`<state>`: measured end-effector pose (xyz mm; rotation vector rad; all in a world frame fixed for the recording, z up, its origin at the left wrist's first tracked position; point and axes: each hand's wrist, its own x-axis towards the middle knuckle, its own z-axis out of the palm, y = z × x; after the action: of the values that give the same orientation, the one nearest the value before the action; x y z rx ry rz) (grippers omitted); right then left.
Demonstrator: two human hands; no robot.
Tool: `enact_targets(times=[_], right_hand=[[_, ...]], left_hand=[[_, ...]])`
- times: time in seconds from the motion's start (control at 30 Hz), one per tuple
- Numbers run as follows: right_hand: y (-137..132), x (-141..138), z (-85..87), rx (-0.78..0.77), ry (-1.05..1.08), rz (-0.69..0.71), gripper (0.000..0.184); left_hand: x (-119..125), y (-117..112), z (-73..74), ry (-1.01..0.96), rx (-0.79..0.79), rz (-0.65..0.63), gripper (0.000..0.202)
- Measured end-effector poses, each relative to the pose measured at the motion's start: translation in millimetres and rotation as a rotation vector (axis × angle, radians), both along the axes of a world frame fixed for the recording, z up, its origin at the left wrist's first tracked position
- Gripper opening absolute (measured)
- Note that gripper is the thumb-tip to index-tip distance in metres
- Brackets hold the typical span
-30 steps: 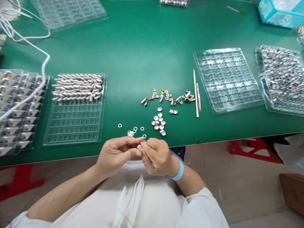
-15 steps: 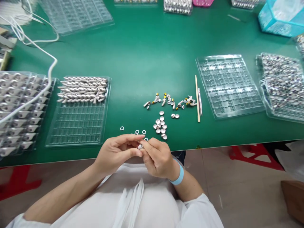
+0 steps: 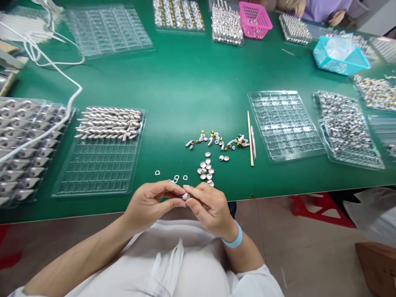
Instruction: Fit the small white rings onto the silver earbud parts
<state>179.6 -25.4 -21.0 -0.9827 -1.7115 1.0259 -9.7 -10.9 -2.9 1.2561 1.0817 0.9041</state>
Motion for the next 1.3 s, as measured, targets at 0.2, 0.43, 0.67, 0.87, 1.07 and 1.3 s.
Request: enact_targets(times=[0.2, 0.43, 0.67, 0.87, 1.07, 1.3], right_hand=[[-3, -1, 2.0, -0.066, 0.03, -0.037, 0.032], [-3, -4, -0.7, -0.242, 0.107, -0.081, 0.024], [-4, -10, -0.9, -0.256, 0.124, -0.14, 0.023], [-4, -11, -3.9, -0.175, 0.105, -0.145, 0.027], [-8, -11, -5.2, -0.124, 0.075, -0.157, 0.032], [-7, -12, 0.0, -0.012, 0.024, -0.19, 0.033]], left_hand=[[1, -2, -4.3, 0.002, 0.157, 0.031, 0.009], [4, -2, -10.0, -0.084, 0.079, 0.138, 0.003], [6, 0, -10.0, -0.213, -0.189, 0.141, 0.017], [6, 2, -6.9, -0.296, -0.295, 0.108, 0.02], [6, 2, -10.3, -0.279, -0.317, 0.112, 0.022], [4, -1, -14.9, -0.194, -0.187, 0.067, 0.016]])
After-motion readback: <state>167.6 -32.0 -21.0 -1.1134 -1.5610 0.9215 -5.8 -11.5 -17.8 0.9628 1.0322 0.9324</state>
